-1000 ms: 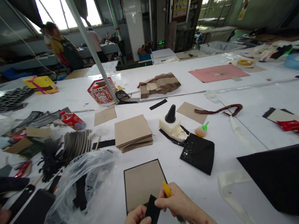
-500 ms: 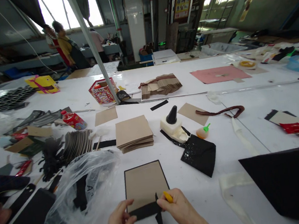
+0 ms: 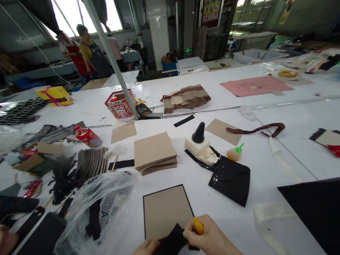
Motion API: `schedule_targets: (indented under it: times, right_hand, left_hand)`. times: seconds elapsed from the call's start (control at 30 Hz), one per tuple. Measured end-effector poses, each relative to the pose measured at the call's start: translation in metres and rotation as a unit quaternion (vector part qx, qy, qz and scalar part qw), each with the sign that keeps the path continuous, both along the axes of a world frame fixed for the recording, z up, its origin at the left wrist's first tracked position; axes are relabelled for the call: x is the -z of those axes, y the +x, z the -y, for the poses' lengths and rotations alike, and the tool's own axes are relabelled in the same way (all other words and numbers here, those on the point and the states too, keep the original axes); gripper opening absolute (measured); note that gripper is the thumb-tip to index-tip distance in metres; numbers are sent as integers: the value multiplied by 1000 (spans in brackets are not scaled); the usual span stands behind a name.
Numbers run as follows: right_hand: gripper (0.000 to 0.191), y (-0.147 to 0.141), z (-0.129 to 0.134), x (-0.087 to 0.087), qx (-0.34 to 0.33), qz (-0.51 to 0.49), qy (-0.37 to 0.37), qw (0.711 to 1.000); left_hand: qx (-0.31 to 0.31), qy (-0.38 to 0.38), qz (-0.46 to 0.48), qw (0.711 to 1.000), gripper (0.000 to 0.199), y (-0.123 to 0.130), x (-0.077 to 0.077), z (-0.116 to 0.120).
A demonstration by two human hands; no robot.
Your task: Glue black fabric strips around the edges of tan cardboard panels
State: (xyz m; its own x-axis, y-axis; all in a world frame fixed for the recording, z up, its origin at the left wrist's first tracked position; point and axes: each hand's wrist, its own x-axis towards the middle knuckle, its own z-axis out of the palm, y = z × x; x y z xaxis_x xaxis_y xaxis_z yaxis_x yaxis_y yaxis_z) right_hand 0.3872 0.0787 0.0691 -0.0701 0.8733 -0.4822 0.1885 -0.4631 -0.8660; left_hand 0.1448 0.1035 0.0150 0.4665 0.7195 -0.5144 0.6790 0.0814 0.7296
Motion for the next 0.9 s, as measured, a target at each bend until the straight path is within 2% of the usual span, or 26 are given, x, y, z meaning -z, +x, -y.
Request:
schedule_targets:
  times: [0.07,0.13,0.23,0.3,0.37,0.5,0.57,0.67,0.8,0.9]
  right_hand:
    - [16,-3,0,-4,-17,-21,7,1000]
    - [16,-9,0,-7,-34,-53,14,998]
    - [17,-12,-3,-7,-31,-57,7,998]
    - [18,-8,-5,-4,-16,-13,-12,1000]
    - [13,0,-7,0,-18,27,-23,999]
    - [23,11,-12,11,-22,41,-41,998]
    - [12,12,-17,23,-23,42,-41,998]
    - [16,13,-30,50,-6,57,-17,998]
    - [20,21,-48,95,28,106,0,994]
    - [19,24,-63,122,30,141,8,990]
  left_hand:
    - [-2,28,18,999,67,-9,-8,-5]
    - [-2,16,107,994,74,-4,-16,-9]
    - [-12,-82,210,974,54,18,-23,-11]
    - [-36,-121,210,970,48,31,-22,-12]
    - [-46,-109,178,977,43,38,-17,-14]
    - [-29,-62,125,990,28,40,-5,-23]
    - [-27,-69,117,990,25,36,3,-29]
    - [-53,-101,109,987,27,23,21,-38]
    - [-149,-161,122,968,41,0,51,-52]
    - [-213,-156,115,958,54,-8,70,-68]
